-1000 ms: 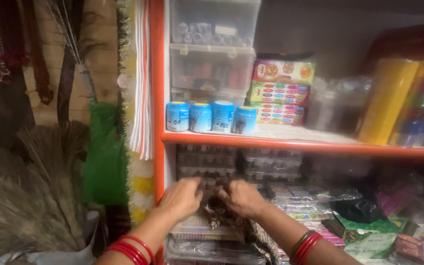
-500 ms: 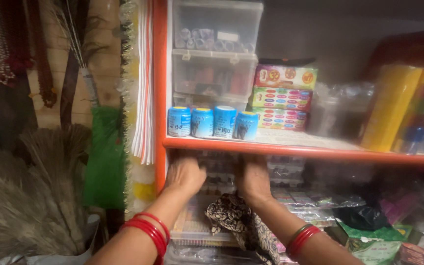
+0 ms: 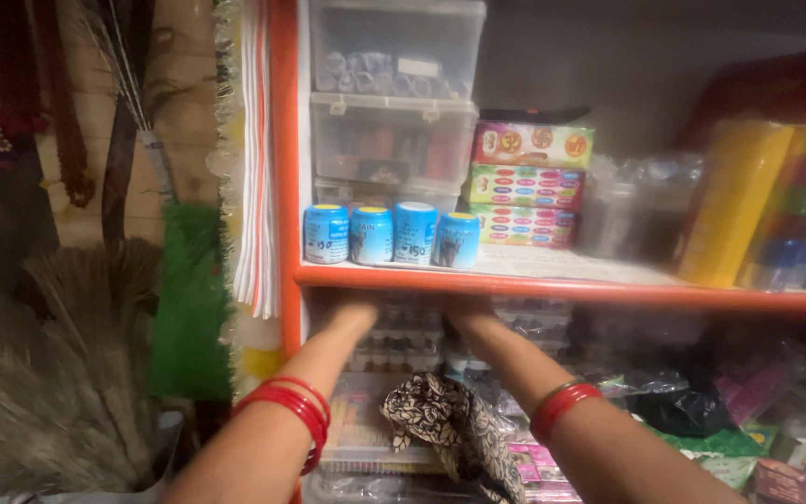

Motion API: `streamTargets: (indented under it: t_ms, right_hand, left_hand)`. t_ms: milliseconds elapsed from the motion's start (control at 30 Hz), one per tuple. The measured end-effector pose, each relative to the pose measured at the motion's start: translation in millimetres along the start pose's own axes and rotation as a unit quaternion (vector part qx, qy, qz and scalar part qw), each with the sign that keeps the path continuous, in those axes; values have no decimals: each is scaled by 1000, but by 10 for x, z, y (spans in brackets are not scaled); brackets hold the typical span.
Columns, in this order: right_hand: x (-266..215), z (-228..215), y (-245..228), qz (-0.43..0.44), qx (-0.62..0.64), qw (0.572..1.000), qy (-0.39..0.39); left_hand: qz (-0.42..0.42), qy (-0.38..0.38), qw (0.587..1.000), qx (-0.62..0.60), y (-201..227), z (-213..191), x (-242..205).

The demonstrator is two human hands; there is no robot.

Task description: The person opens a clear plastic container filled with small white round objects, removes some items, and then closes the container. They then place the container back onto a shelf among other items.

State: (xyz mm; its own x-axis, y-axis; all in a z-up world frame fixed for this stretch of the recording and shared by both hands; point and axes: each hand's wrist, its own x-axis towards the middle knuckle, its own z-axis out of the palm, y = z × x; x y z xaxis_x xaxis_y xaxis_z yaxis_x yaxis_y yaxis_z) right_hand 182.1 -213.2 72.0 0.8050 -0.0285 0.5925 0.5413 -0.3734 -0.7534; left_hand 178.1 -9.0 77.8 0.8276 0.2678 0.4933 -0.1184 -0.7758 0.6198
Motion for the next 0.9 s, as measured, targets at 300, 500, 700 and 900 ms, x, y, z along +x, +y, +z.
streamTargets:
  t_ms: [300,500,700,900]
  right_hand:
    - [-357,-42,-562,138,51,988,-50]
    - [-173,99,-326,68,151,985,-42]
    - [-40,57,-79,110,158,974,-118]
    - [-84,-87,-157,-70,-69,994,-55]
  left_hand:
    - [-132,19,989,-58,235,180,12]
    - [-167,44,981,-83,294,178,52]
    - [-186,55,976,-101,281,236,111]
    - [-190,56,973,-118,301,273,136]
